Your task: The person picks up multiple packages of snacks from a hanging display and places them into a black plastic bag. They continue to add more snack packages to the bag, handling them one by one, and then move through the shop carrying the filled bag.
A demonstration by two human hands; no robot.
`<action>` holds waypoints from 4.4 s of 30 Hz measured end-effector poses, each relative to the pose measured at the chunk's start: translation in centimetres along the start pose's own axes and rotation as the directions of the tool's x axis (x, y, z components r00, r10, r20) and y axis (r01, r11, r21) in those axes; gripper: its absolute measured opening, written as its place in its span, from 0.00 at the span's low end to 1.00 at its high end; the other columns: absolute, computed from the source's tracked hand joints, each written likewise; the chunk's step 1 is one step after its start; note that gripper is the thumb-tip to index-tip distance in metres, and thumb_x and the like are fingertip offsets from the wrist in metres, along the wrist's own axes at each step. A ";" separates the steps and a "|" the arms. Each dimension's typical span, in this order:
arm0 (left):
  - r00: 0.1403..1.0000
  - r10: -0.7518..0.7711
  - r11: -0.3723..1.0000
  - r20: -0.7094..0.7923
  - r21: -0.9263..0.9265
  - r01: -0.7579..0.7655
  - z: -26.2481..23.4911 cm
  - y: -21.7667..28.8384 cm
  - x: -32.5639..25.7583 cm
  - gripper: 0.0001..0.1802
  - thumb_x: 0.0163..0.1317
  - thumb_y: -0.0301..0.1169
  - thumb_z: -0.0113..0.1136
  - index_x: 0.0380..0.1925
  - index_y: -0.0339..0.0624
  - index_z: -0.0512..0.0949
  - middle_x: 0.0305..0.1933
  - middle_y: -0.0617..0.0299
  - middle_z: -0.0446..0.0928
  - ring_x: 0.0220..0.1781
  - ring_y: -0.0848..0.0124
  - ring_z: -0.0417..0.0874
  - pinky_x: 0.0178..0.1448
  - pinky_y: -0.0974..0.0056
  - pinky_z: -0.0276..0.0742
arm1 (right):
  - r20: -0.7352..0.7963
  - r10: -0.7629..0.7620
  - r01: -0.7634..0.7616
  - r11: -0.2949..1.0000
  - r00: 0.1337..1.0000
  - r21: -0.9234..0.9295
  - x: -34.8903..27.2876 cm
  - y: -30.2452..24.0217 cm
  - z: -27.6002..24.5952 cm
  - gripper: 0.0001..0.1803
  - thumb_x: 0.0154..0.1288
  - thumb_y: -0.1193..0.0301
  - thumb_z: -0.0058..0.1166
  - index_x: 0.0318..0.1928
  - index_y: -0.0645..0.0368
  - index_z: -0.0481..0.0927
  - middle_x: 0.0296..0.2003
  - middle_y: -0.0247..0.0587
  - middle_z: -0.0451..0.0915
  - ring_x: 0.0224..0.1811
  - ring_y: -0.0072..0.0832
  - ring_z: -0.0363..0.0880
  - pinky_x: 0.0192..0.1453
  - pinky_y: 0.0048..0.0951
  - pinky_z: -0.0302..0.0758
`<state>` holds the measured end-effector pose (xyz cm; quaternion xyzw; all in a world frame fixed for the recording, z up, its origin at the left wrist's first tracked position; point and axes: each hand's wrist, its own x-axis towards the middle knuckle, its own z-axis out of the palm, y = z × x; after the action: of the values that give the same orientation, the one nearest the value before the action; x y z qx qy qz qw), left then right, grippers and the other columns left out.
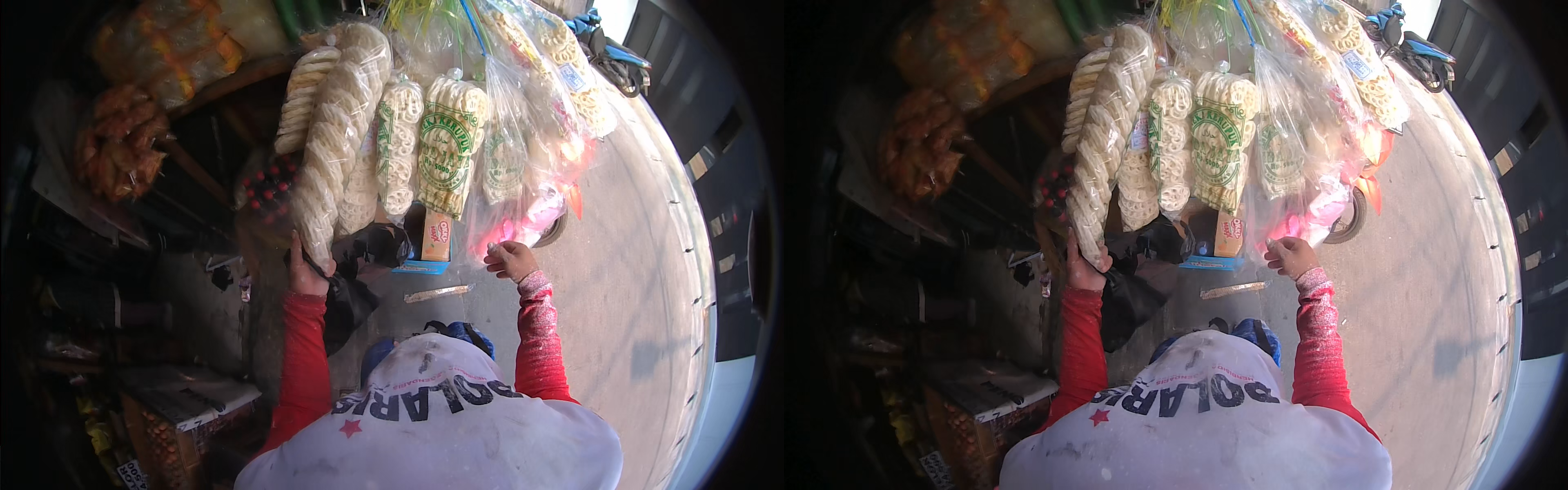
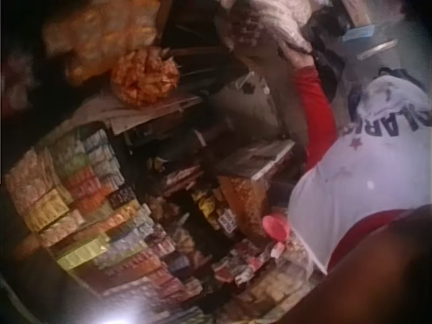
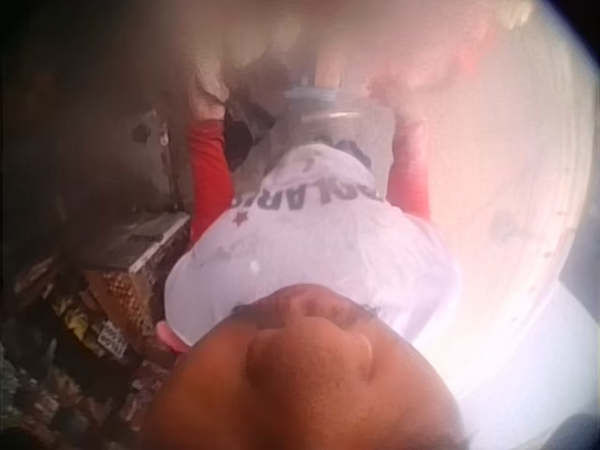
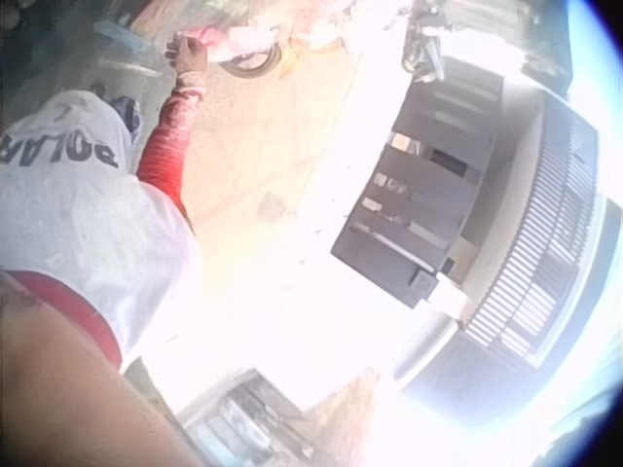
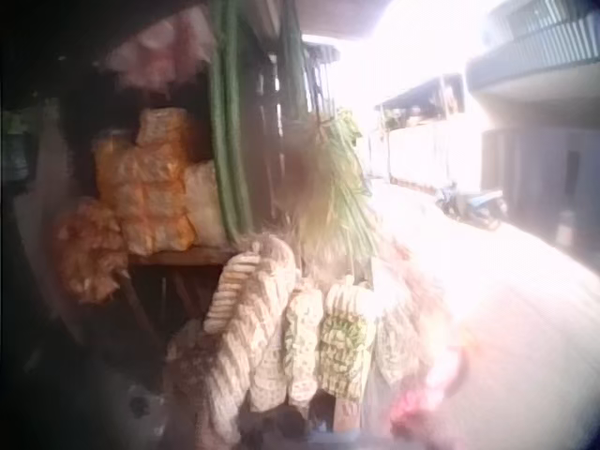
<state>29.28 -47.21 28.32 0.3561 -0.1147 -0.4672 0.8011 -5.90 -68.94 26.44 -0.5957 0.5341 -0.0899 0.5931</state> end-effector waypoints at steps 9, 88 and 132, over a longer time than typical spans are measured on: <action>0.967 0.230 0.896 -0.109 0.411 -0.167 0.4 -3.3 -2.4 0.16 0.67 0.43 0.61 0.38 0.43 0.71 0.18 0.66 0.67 0.13 0.78 0.64 0.19 0.72 0.61 | 0.038 -0.743 0.712 0.653 0.668 0.260 -1.8 -15.7 3.4 0.21 0.70 0.73 0.53 0.62 0.65 0.70 0.53 0.43 0.79 0.55 0.26 0.78 0.59 0.27 0.73; 0.693 0.656 0.008 0.300 0.915 -0.403 6.8 -5.6 12.0 0.40 0.52 0.51 0.71 0.58 0.35 0.72 0.53 0.42 0.76 0.55 0.47 0.77 0.60 0.52 0.71 | 0.093 -0.825 0.828 0.561 0.558 0.010 6.2 -33.6 -5.7 0.15 0.73 0.64 0.48 0.37 0.65 0.77 0.41 0.38 0.83 0.44 0.23 0.77 0.53 0.20 0.71; 0.753 0.240 -0.093 0.612 0.787 -0.610 25.1 0.5 22.4 0.23 0.70 0.45 0.45 0.46 0.35 0.78 0.42 0.37 0.79 0.48 0.43 0.80 0.55 0.48 0.74 | 0.161 -0.876 0.890 0.452 0.455 -0.057 7.5 -33.8 -6.6 0.18 0.76 0.66 0.42 0.44 0.67 0.82 0.41 0.35 0.83 0.40 0.18 0.74 0.48 0.18 0.70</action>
<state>28.65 -77.25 43.36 0.6656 -0.6125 -0.0226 0.4257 10.23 -87.78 51.46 -0.8283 0.1187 -0.3165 0.4469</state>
